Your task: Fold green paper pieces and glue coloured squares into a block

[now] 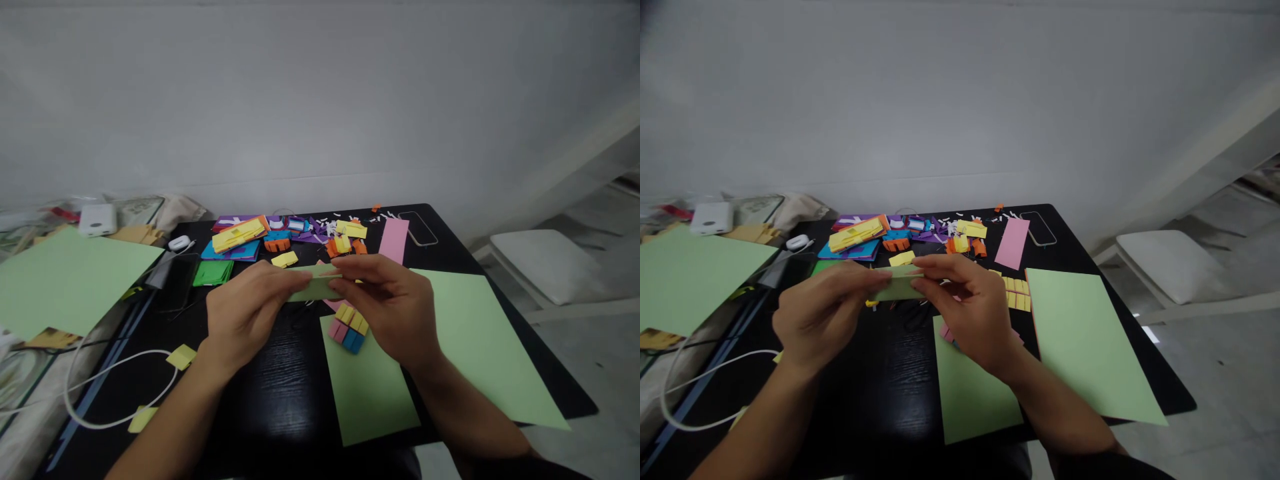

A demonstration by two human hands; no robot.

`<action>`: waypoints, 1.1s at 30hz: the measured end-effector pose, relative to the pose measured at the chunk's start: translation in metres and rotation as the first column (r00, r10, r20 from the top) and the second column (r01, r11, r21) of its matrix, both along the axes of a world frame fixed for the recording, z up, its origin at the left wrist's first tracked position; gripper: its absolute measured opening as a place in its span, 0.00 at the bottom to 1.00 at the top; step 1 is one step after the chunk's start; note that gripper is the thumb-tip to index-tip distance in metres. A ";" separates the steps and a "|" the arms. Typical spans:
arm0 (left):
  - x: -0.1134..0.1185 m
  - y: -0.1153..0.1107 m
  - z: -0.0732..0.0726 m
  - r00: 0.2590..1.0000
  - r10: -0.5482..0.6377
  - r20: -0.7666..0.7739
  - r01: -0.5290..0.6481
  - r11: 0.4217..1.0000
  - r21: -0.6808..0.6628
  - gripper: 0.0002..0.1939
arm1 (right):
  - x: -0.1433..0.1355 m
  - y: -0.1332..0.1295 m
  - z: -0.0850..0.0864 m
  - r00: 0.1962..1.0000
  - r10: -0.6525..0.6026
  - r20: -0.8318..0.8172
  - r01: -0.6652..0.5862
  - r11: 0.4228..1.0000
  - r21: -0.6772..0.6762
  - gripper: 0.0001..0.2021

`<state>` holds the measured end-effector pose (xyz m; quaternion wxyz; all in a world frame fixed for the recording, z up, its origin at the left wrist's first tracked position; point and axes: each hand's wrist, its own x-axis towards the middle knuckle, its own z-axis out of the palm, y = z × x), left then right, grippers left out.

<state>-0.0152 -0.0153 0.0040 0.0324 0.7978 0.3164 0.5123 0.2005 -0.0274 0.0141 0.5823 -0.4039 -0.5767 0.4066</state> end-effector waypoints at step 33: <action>0.000 -0.003 0.015 0.970 -0.001 -0.242 -0.053 0.974 -0.218 0.03 | 0.003 0.009 -0.009 0.957 0.054 0.286 -0.083 0.992 0.090 0.14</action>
